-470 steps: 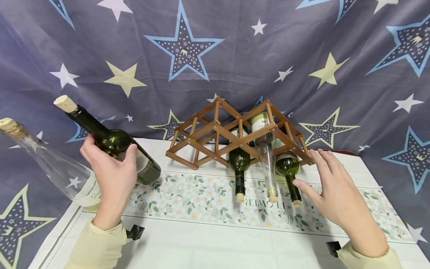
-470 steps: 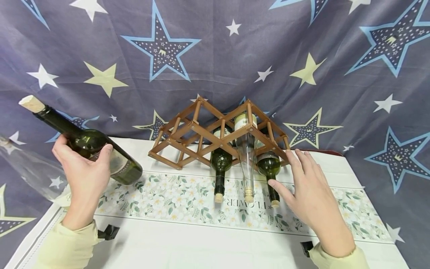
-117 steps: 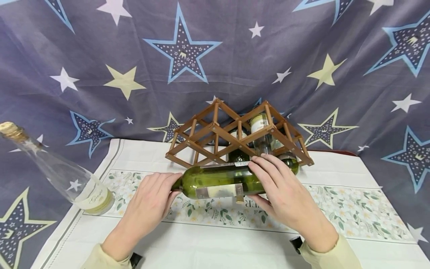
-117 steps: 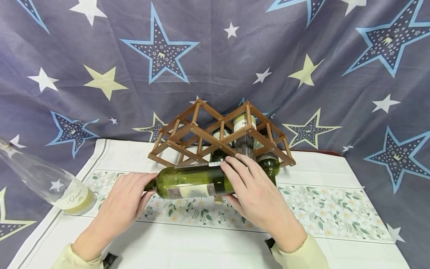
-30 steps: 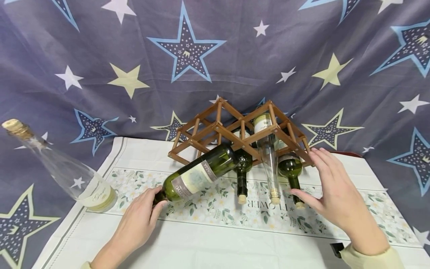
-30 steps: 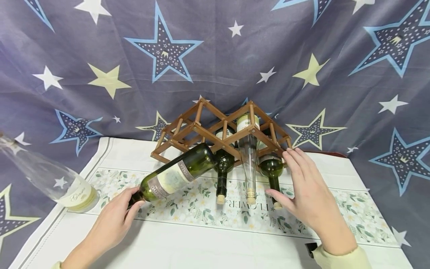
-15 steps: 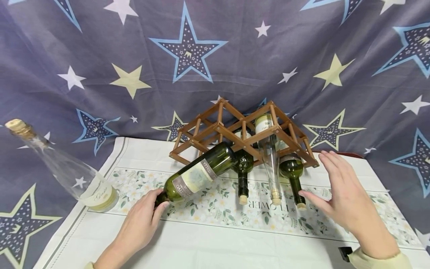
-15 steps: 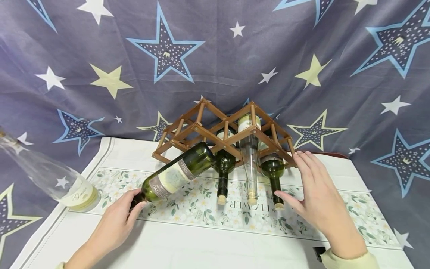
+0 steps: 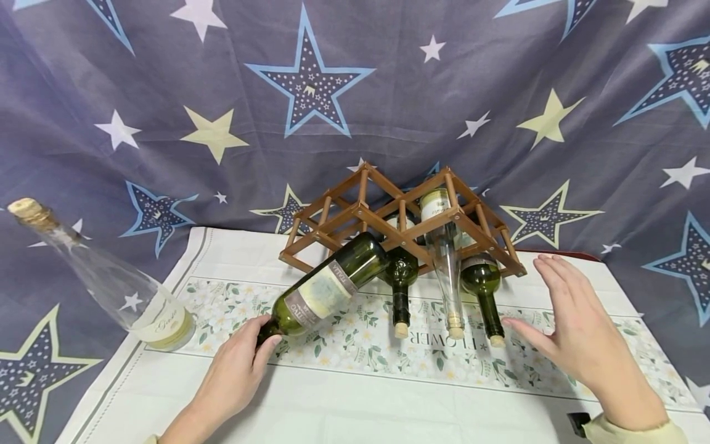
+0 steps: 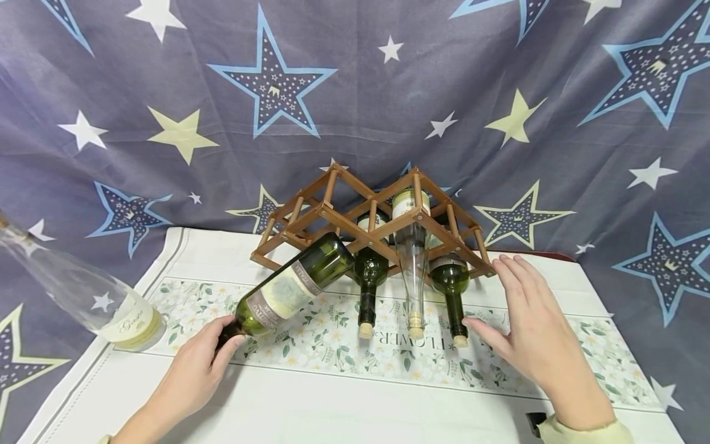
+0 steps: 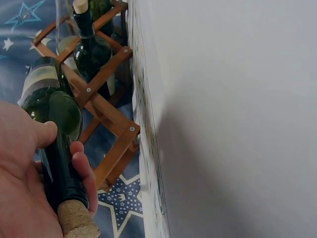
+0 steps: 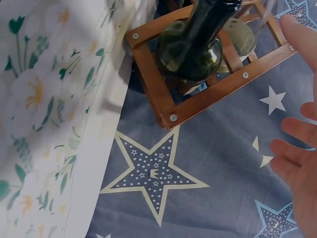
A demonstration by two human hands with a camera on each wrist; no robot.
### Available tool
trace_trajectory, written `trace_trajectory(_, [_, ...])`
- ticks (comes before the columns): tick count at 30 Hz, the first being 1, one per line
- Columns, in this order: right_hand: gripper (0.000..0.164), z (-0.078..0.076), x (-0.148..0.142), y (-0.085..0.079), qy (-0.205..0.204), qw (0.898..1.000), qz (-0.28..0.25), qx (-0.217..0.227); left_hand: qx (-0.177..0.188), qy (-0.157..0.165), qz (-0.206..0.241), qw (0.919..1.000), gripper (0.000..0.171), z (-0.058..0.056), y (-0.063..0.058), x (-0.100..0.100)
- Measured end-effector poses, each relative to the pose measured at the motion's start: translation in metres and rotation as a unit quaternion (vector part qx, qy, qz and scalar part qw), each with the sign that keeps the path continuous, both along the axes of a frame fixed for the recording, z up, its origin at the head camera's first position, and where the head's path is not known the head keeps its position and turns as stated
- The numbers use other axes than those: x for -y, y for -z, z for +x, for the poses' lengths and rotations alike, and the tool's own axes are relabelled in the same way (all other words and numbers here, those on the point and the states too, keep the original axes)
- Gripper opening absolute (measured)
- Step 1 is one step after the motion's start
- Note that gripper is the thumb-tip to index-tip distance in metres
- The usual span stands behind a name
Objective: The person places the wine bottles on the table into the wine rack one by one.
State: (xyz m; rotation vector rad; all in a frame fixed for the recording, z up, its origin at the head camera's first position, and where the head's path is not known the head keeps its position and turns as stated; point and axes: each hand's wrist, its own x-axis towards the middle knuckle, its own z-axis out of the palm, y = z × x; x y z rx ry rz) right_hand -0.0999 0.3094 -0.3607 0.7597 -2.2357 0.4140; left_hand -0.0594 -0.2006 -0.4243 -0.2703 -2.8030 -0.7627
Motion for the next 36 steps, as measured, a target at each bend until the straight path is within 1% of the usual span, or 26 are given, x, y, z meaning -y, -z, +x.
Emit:
trace_trajectory(11, [0.101, -0.001, -0.006, 0.011, 0.014, 1.000, 0.009, 0.019, 0.022, -0.008, 0.023, 0.9995, 0.055, 0.002, -0.001, -0.005])
trace_trajectory(16, [0.101, 0.000, -0.007, 0.013, 0.016, 1.000, 0.012, 0.019, 0.050, -0.009, 0.042, 0.9978, 0.058, 0.004, -0.002, -0.009])
trace_trajectory(19, [0.101, 0.001, -0.009, 0.014, 0.023, 0.999, 0.019, 0.027, 0.059, -0.008, 0.053, 0.9968, 0.060, 0.004, -0.002, -0.011])
trace_trajectory(23, [0.102, 0.002, -0.010, 0.014, 0.031, 0.998, 0.026, 0.040, 0.067, -0.009, 0.065, 0.9956, 0.057, 0.004, -0.002, -0.012])
trace_trajectory(25, [0.102, 0.002, -0.010, 0.014, 0.031, 0.998, 0.027, 0.042, 0.079, -0.013, 0.073, 0.9941, 0.056, 0.005, -0.003, -0.013])
trace_trajectory(29, [0.102, 0.001, -0.010, 0.015, 0.026, 0.999, 0.023, 0.034, 0.116, -0.018, 0.098, 0.9882, 0.060, 0.005, -0.006, -0.017])
trace_trajectory(33, [0.101, 0.000, -0.008, 0.015, 0.021, 0.999, 0.015, 0.023, 0.158, -0.015, 0.141, 0.9773, 0.063, 0.006, -0.009, -0.021])
trace_trajectory(35, [0.101, 0.000, -0.008, 0.015, 0.019, 1.000, 0.012, 0.019, 0.172, -0.014, 0.162, 0.9716, 0.064, 0.007, -0.010, -0.024])
trace_trajectory(36, [0.101, 0.000, -0.007, 0.015, 0.018, 1.000, 0.011, 0.018, 0.181, -0.016, 0.176, 0.9675, 0.063, 0.007, -0.011, -0.025])
